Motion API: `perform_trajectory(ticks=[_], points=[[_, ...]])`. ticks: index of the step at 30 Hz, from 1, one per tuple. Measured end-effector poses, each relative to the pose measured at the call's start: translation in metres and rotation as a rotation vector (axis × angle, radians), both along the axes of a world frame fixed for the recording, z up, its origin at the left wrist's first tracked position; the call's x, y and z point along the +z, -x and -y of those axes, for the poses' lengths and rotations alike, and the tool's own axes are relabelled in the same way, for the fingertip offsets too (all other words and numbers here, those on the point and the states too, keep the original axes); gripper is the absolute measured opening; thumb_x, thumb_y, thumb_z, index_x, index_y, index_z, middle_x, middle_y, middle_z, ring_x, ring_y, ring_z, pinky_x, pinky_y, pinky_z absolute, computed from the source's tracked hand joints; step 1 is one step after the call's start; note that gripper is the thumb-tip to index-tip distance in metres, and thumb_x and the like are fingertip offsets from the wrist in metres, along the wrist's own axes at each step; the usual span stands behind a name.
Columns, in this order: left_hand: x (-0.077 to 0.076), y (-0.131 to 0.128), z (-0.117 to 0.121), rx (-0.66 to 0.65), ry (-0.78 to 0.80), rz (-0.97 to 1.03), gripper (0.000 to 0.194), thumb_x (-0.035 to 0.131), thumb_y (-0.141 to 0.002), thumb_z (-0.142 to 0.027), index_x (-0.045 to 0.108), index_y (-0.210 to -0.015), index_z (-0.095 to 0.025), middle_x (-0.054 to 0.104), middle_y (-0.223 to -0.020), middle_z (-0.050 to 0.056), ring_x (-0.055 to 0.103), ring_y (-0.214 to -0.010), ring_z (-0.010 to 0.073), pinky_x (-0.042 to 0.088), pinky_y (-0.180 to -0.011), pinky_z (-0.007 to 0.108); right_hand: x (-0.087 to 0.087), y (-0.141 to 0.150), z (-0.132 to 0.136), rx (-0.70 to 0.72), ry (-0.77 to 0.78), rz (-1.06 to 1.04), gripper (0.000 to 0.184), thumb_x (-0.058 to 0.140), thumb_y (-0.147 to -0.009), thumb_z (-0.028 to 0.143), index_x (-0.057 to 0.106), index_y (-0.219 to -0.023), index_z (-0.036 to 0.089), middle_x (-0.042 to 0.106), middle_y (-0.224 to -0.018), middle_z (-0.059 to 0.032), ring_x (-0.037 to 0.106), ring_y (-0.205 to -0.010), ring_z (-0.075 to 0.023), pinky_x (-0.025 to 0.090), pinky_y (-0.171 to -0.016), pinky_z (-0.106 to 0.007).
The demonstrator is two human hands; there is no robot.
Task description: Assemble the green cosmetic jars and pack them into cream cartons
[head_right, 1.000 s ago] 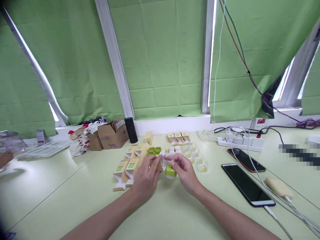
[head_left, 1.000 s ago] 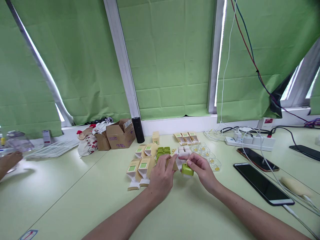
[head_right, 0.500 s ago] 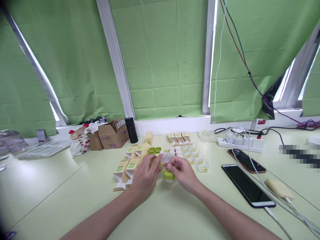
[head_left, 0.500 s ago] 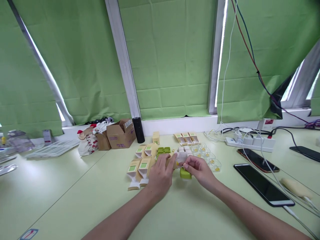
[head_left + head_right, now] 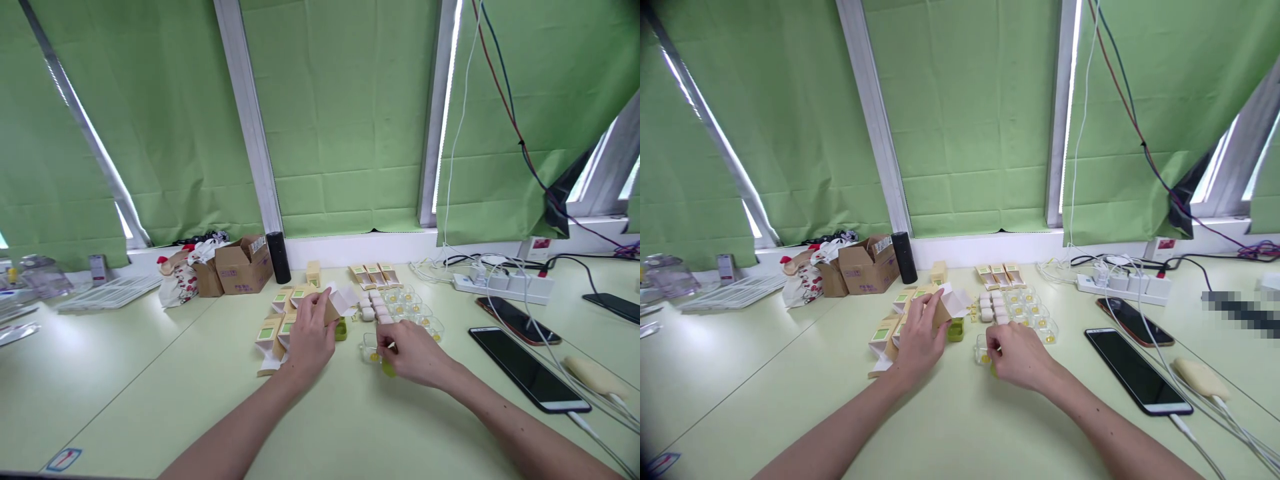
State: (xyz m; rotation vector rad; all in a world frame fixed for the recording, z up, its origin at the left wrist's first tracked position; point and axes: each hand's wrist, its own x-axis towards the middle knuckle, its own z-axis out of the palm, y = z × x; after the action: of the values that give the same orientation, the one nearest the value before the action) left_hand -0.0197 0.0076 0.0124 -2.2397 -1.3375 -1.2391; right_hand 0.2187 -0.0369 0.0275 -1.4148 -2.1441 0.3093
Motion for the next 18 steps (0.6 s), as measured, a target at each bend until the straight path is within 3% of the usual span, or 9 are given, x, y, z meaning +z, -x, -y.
perform_trajectory(ticks=[6, 11, 14, 18], points=[[0.003, -0.002, 0.002, -0.119, 0.166, 0.283, 0.061, 0.065, -0.096, -0.028, 0.045, -0.153, -0.031, 0.055, -0.132, 0.010, 0.056, -0.124, 0.0286, 0.053, -0.100, 0.047, 0.004, -0.004, 0.003, 0.076, 0.026, -0.037, 0.019, 0.064, -0.075, 0.008, 0.068, -0.068, 0.025, 0.075, -0.072, -0.0025, 0.063, -0.065, -0.0203, 0.034, -0.059, -0.029], [0.003, -0.006, -0.003, -0.317, 0.337, 0.660, 0.062, 0.067, -0.095, -0.032, 0.044, -0.152, -0.030, 0.052, -0.141, 0.012, 0.054, -0.131, 0.0276, 0.057, -0.097, 0.042, 0.012, -0.013, -0.006, 0.211, 0.190, -0.464, 0.016, 0.062, -0.093, 0.034, 0.068, -0.084, 0.023, 0.078, -0.106, -0.0055, 0.063, -0.066, -0.0166, 0.045, -0.058, -0.029], [0.001, -0.008, -0.009, -0.450, 0.407, 0.867, 0.064, 0.072, -0.092, -0.038, 0.043, -0.149, -0.027, 0.059, -0.133, 0.012, 0.058, -0.127, 0.0265, 0.056, -0.099, 0.040, 0.006, -0.008, -0.014, 0.241, 0.136, -0.696, 0.026, 0.062, -0.096, 0.047, 0.068, -0.096, 0.023, 0.076, -0.110, -0.0073, 0.067, -0.077, -0.0188, 0.051, -0.066, -0.032], [-0.001, -0.008, -0.013, -0.558, 0.524, 1.047, 0.063, 0.079, -0.087, -0.043, 0.049, -0.140, -0.025, 0.065, -0.130, 0.011, 0.062, -0.125, 0.0260, 0.052, -0.106, 0.040, -0.011, 0.003, -0.022, 0.178, 0.086, -0.764, 0.031, 0.061, -0.096, 0.053, 0.069, -0.095, 0.022, 0.077, -0.104, -0.0082, 0.070, -0.089, -0.0231, 0.054, -0.075, -0.035]])
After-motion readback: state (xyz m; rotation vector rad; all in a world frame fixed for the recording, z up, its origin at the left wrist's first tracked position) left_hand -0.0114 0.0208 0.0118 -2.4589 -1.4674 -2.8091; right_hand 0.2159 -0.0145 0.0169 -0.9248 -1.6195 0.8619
